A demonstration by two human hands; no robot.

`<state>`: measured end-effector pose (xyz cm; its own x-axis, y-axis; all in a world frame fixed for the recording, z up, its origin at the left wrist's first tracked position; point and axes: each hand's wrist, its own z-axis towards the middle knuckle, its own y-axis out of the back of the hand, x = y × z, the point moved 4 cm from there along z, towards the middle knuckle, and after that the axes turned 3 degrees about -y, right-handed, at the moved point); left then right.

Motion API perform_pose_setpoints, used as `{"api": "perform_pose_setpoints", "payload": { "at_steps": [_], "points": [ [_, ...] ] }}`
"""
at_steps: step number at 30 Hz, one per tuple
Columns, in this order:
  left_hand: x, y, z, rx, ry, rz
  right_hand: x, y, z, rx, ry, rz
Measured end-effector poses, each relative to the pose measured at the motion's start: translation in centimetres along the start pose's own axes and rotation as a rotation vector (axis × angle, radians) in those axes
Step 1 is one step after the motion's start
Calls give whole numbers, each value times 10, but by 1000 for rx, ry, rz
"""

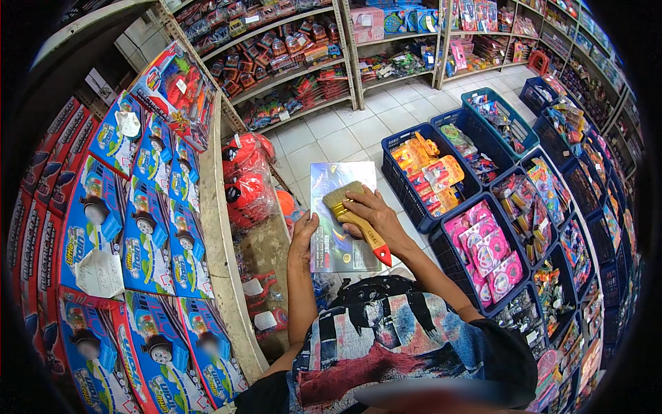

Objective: Using a large brush to dust off the front and back of a toy box in a store.

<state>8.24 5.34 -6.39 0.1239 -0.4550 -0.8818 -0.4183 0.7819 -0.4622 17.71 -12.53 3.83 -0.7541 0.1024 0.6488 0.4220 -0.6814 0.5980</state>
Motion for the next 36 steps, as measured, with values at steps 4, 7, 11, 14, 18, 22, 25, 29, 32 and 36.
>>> {"api": "perform_pose_setpoints", "payload": {
  "at_steps": [4, 7, 11, 14, 18, 22, 25, 29, 32, 36],
  "points": [
    [-2, -5, -3, -29, 1, -47, 1, -1, 0, 46, -7, 25],
    [-4, -5, -4, -13, -1, -44, -2, -3, 0, 73, -33, 16],
    [-7, -8, -6, -11, 16, -36, -1, -2, -1, 74, -28, 5],
    [-8, -8, -5, -6, 3, -54, -1, -3, -1, 73, -24, 4],
    [-5, -8, -3, -15, -3, -95, 1, -2, -1, 69, -23, 2],
    [-4, -12, -3, -21, 29, -116, -3, -4, -2, 71, -40, -6],
    [-6, -13, -5, -14, 16, -116, -2, -4, -2, 70, -40, -5],
    [-5, -11, -5, 1, 18, -110, -2, -5, -1, 63, -29, -14],
    [-10, -25, -7, -3, 31, -130, -9, -8, -3, 54, -17, -16],
    [-10, -25, -7, -3, 43, -124, -12, -9, -3, 53, -42, 60]
  ]
}}
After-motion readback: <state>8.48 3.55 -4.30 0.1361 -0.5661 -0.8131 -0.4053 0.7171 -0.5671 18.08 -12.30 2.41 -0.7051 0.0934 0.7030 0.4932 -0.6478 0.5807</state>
